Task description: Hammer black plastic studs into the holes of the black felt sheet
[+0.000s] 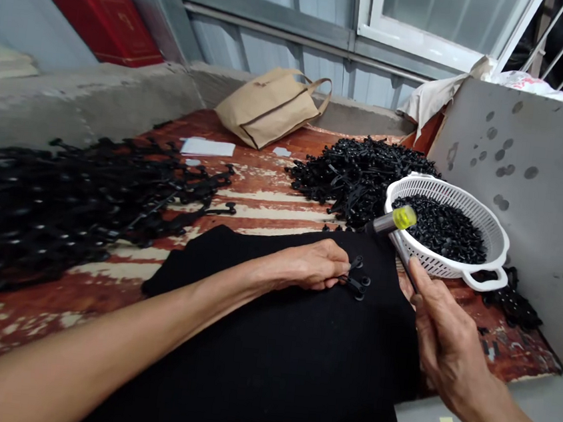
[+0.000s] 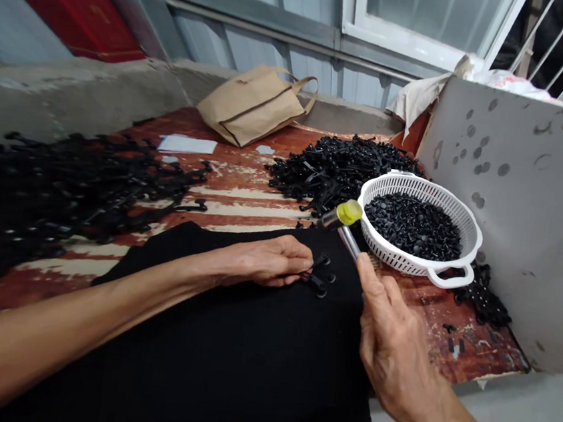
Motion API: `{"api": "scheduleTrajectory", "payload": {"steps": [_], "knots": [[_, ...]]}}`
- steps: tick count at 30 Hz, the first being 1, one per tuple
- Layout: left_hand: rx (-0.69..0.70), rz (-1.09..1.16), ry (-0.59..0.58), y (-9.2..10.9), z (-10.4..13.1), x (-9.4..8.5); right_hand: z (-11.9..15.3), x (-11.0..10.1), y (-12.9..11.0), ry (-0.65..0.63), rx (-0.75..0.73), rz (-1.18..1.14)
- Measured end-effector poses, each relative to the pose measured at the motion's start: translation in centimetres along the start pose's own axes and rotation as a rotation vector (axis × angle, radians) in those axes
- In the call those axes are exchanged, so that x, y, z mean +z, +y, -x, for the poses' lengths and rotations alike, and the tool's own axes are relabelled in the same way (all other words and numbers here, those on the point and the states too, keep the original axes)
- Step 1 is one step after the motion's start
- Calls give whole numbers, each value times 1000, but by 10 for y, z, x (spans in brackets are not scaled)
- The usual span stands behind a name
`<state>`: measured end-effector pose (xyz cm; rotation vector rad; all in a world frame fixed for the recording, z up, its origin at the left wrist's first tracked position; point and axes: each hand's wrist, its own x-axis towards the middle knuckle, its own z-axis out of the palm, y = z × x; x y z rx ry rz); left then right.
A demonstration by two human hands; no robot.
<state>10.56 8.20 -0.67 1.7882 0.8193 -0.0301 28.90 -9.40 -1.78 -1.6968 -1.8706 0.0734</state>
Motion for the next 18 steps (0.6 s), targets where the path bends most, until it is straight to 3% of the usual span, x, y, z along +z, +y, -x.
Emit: {"api": "scheduleTrajectory", "payload": {"steps": [4,7,9,10,12,15,16,18], "knots": [[59,-110,-31,5,3,-1,-2,4,3,-72,118,-142],[202,-342,-152,18,12,-7,0,5,0,-26,183,-219],[318,-515,-161,27,22,-13,3,5,-5,2,237,-270],[368,-585,-115,30,27,-15,4,5,-8,-1,256,-299],[417,-662,90,29,39,-18,6,4,-13,-33,274,-360],[291,-593,483,15,56,-11,2,3,-17,-80,279,-425],[193,-513,539,9,62,-6,-1,2,-17,-93,281,-433],[-25,-214,429,0,70,10,-9,3,-16,-116,284,-433]]}}
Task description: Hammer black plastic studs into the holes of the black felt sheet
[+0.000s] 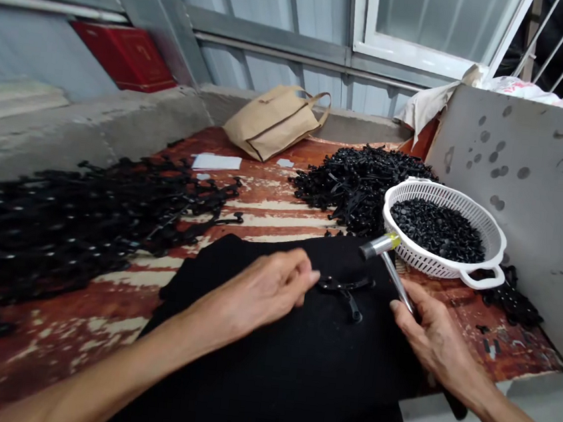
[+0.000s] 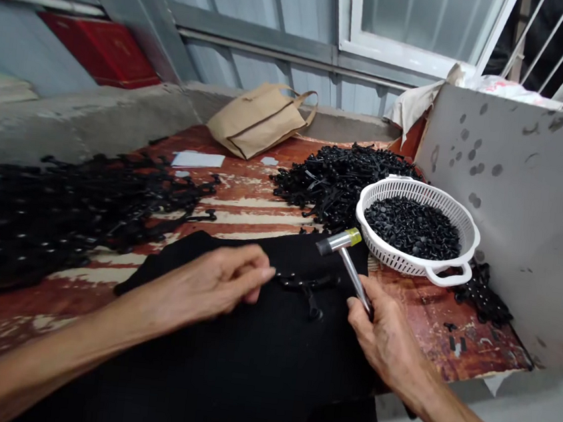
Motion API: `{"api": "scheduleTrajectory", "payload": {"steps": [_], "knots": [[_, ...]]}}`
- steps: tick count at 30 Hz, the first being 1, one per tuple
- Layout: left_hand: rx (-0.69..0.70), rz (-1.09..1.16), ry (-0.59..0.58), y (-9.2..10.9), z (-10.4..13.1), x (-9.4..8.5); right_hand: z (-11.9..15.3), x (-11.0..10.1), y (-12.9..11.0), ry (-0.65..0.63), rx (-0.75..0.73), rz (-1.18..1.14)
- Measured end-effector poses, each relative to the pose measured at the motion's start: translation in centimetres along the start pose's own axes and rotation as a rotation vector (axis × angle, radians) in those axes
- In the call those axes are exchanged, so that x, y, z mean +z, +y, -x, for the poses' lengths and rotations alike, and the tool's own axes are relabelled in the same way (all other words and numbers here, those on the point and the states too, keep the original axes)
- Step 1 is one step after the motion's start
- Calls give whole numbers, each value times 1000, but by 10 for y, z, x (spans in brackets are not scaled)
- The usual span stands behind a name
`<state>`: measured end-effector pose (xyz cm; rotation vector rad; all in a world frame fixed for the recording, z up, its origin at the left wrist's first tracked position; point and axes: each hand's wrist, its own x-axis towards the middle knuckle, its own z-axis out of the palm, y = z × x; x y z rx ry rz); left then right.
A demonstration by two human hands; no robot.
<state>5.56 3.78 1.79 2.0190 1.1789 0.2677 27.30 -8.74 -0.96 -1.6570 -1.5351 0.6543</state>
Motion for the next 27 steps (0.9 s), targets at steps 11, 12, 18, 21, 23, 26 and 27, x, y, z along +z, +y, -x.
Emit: {"api": "scheduleTrajectory", "payload": {"steps": [11,12,18,21,23,26,27], "knots": [[-576,1114,-47,22,5,36,-25,13,-7,-93,-4,121],[-572,1114,-43,22,4,35,-21,14,-9,-100,-4,127],[-442,968,2,22,13,34,11,26,-20,-144,19,122],[-345,819,-65,22,16,34,23,28,-19,-174,41,81],[-295,728,-100,23,16,34,29,27,-17,-179,61,40],[-233,678,-131,26,16,32,35,27,-13,-175,88,-44],[-215,689,-148,27,16,32,36,27,-12,-171,97,-75]]}}
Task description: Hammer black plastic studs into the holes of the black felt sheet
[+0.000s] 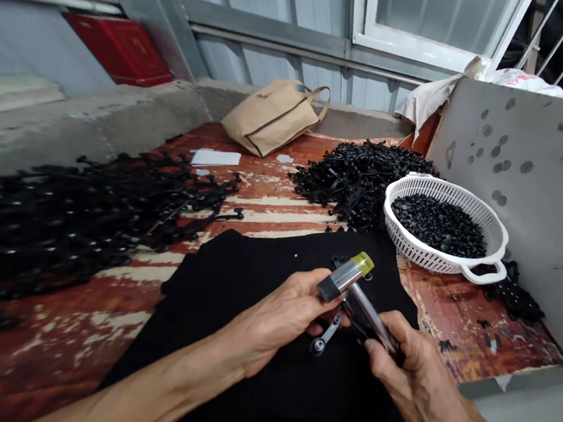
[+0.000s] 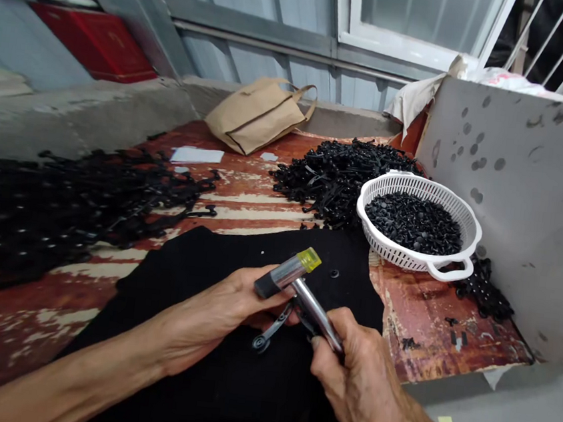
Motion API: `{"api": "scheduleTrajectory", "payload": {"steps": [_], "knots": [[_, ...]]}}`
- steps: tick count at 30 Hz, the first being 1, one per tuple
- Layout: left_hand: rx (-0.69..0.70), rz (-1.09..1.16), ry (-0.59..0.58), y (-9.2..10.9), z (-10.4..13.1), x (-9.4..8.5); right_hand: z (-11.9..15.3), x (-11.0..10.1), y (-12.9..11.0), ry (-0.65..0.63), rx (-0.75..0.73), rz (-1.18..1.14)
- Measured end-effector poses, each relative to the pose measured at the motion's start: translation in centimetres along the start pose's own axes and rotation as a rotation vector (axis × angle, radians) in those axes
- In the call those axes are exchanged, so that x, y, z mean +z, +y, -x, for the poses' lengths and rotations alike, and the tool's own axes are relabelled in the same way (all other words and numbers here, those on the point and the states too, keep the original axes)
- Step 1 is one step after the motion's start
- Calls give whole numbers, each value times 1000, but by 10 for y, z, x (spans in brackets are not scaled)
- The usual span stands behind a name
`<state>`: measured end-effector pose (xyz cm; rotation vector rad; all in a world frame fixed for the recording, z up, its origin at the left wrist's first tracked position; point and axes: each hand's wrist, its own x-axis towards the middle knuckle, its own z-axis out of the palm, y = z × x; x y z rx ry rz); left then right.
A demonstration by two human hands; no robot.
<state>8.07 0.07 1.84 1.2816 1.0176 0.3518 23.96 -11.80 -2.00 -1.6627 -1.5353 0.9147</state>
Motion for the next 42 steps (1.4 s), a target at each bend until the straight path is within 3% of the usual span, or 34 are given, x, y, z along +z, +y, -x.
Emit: {"api": "scheduleTrajectory", "payload": {"steps": [10,17,23,29,34,42], "knots": [[-92,229,-113,7,-9,10,-2,-3,5,65,45,-199],[8,104,-87,5,-20,5,1,-2,9,134,63,-295],[118,-87,-102,-7,-35,-10,11,-1,14,274,207,-464],[117,-90,-153,-8,-47,-9,15,-4,18,366,279,-582],[89,-87,-159,-6,-51,-4,15,-3,19,366,295,-620],[106,-67,-201,-15,-58,-11,17,-3,24,319,302,-644]]}}
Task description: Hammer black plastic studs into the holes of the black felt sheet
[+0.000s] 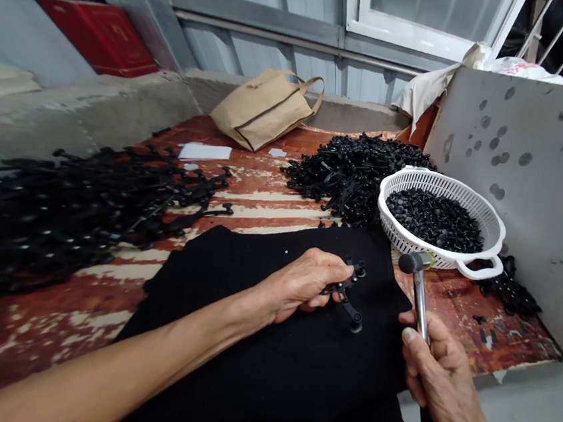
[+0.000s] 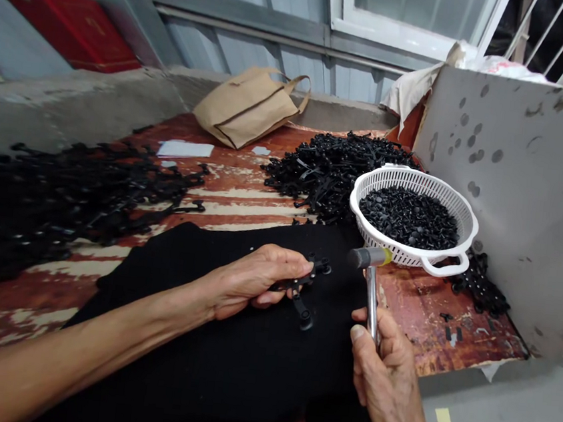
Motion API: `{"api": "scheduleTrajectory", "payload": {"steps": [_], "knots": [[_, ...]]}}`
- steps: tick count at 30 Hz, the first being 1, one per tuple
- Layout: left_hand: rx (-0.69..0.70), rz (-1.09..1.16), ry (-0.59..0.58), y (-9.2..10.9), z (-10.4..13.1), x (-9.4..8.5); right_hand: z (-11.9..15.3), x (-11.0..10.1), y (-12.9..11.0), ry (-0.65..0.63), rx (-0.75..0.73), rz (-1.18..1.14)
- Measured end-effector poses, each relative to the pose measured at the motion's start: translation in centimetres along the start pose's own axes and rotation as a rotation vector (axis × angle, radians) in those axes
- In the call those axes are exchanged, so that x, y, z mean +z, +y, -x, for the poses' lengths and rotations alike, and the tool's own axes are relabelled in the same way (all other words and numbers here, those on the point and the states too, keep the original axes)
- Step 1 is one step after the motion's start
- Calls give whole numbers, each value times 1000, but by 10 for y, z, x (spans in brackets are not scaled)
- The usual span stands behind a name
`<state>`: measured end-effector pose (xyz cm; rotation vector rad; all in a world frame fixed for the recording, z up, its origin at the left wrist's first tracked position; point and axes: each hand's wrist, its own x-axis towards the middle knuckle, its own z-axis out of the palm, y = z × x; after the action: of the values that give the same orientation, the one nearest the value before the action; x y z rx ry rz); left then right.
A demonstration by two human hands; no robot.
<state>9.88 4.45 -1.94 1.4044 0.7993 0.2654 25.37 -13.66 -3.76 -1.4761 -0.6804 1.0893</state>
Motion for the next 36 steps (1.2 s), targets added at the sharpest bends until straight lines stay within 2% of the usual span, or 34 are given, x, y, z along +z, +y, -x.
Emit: {"api": "scheduleTrajectory", "payload": {"steps": [10,20,23,27,29,31,33,36], "knots": [[-116,-16,76,20,4,12,-3,-3,3,-51,6,20],[-161,-143,111,23,4,16,0,-1,-1,-55,-18,88],[-189,-189,135,24,3,17,0,-8,-3,-51,-152,299],[-171,-234,141,18,-3,9,-8,-20,-9,-104,-548,645],[-158,-241,115,14,-6,4,-13,-23,-13,-139,-745,747],[-154,-230,82,12,-7,1,-17,-23,-17,-118,-886,803],[-157,-220,68,12,-7,1,-21,-23,-20,-94,-920,863],[-188,-198,74,16,-7,2,-24,-22,-25,-122,-833,993]]}}
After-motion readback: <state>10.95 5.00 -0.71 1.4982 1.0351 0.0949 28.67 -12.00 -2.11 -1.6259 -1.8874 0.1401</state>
